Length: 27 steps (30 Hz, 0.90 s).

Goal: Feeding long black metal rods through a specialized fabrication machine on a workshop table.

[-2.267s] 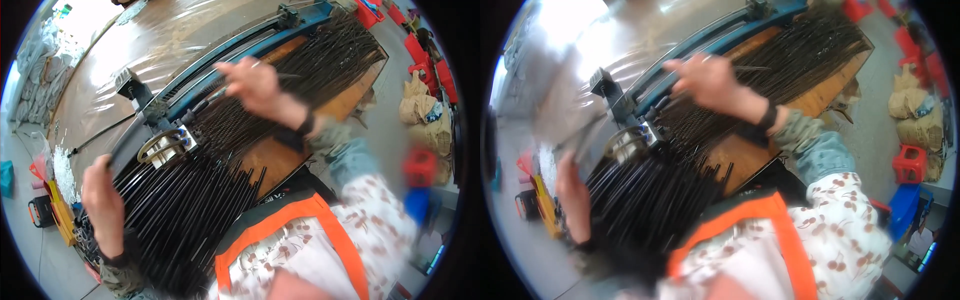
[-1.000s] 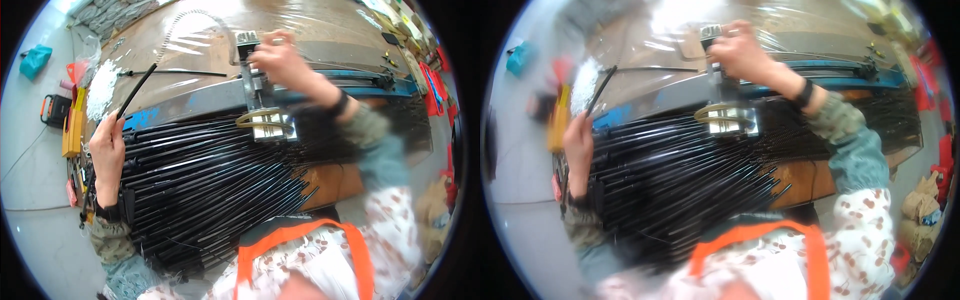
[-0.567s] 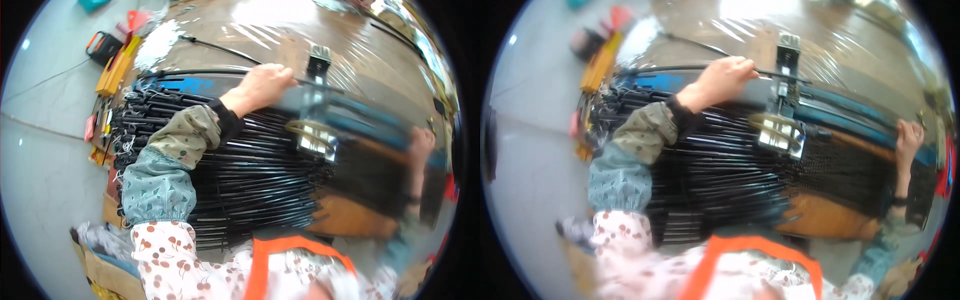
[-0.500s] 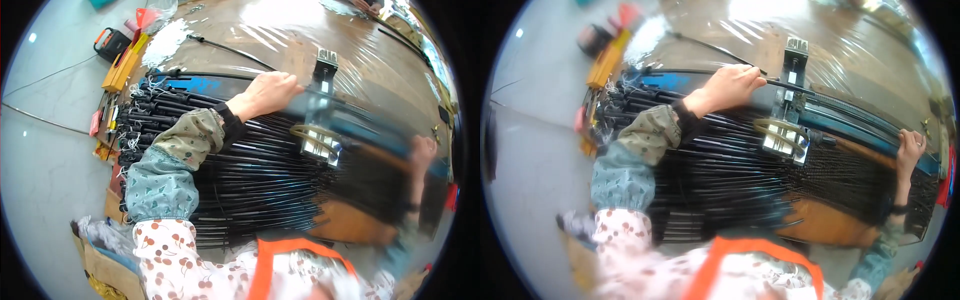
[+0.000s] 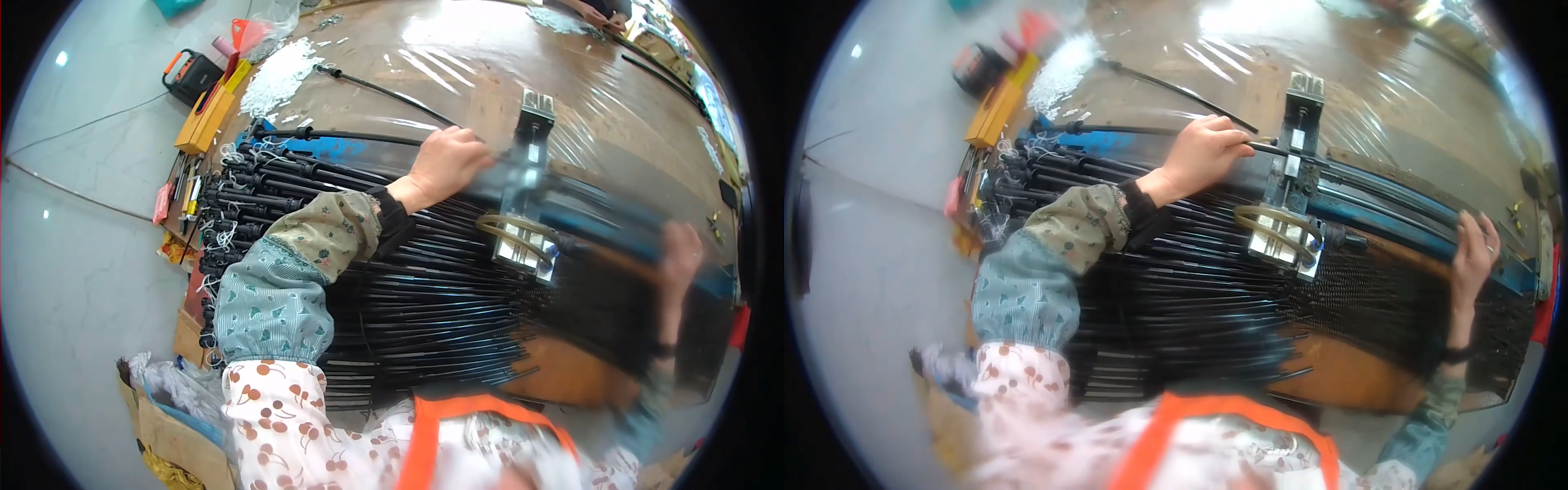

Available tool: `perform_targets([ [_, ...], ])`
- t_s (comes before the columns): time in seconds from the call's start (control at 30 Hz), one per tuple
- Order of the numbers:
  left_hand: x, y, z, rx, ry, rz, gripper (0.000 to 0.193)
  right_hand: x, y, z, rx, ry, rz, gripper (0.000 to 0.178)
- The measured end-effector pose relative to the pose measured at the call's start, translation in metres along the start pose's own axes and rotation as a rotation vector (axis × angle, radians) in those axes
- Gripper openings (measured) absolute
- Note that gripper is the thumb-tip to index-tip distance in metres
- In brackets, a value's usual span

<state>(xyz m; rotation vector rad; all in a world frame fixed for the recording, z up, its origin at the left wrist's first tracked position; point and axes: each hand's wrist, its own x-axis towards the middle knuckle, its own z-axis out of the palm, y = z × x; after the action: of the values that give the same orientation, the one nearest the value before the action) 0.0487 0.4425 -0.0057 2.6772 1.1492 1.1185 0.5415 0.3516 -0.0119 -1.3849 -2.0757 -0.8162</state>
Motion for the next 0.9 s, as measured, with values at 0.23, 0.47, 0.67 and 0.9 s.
perform_targets([
  [0.23,0.01,0.007,0.011,0.161,-0.273,-0.064,0.016,-0.008,-0.09,-0.032,0.215,-0.115,0.023,0.026],
  [0.47,0.016,0.021,0.005,0.166,-0.32,-0.141,0.017,-0.004,-0.126,-0.029,0.475,-0.048,0.085,0.033],
  [0.67,0.01,0.007,0.01,0.179,-0.296,-0.086,0.016,-0.001,-0.152,0.006,0.879,-0.284,0.295,0.026],
  [0.9,0.011,0.01,0.02,0.299,-0.234,0.085,0.008,0.022,-0.15,0.007,1.074,-0.354,0.339,0.027],
])
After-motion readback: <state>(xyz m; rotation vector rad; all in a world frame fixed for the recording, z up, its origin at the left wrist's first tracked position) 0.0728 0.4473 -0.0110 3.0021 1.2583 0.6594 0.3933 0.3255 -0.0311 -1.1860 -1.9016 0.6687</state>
